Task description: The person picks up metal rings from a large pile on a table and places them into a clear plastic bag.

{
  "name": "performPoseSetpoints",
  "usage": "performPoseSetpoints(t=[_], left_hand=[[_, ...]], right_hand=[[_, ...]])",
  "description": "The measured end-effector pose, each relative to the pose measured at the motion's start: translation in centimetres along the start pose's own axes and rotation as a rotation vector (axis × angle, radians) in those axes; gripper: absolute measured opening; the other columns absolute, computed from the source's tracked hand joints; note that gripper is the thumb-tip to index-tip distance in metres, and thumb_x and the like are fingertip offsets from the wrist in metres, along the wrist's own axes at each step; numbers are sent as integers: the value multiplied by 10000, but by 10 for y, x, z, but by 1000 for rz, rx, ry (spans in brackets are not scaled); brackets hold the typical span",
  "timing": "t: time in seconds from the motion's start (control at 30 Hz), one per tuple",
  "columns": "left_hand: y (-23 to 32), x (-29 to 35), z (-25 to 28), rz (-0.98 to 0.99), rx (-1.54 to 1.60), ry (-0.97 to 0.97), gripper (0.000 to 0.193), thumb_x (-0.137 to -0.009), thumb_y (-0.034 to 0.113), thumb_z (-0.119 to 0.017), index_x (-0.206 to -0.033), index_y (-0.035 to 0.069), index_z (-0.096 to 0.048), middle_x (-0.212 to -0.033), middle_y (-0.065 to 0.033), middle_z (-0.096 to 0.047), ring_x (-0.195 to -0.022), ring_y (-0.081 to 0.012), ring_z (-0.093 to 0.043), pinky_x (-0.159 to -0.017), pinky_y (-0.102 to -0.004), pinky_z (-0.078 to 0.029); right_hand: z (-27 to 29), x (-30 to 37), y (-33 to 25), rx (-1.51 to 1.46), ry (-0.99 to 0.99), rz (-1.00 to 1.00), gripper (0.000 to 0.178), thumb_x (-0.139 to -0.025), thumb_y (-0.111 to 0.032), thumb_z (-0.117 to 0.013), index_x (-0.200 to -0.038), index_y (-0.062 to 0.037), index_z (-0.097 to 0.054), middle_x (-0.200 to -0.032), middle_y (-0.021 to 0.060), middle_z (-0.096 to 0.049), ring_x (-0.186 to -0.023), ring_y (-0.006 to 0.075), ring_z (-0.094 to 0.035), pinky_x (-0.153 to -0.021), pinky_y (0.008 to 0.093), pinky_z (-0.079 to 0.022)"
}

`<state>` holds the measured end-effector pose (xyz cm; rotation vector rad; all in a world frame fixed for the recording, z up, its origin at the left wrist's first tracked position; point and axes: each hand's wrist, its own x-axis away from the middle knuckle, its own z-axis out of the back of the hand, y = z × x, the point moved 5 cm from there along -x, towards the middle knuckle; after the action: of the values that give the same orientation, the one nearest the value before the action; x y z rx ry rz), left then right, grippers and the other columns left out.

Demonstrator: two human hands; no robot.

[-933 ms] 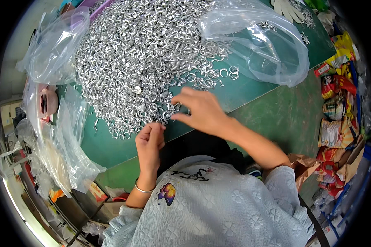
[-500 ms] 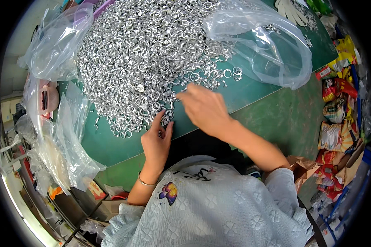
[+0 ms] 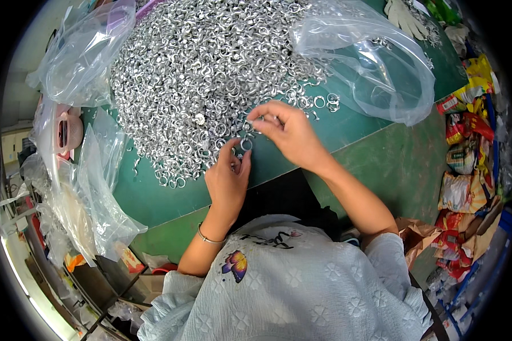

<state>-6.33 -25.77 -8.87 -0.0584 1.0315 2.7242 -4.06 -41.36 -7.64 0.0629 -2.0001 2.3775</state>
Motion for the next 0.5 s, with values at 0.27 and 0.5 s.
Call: performPoseSetpoints(t=[0.27,0.5], left_hand=[[-2,10,15,22,14,-6,413,-775,104,-712,-1157,90,-555,-501,-28,-455,-395,-162,-451,-413,-298,-366],[-29,12,35,110,-140,-82,412,-770,146,-717,-1159,152,-580,-493,-37,-463,-405,-203,-469,-420,-326,-374]], right_hand=[[3,-5,12,-1089,4,-452,180,-964,-191,-447,-957,-35,-536,-788,-10,-497,-591,72,-408,-520,206,-327],[-42,4,-3,137,-137,48,151,-851,-192,-607,-864,-49,-655,-796,45,-638,-682,186,-584,-559,313,-440]])
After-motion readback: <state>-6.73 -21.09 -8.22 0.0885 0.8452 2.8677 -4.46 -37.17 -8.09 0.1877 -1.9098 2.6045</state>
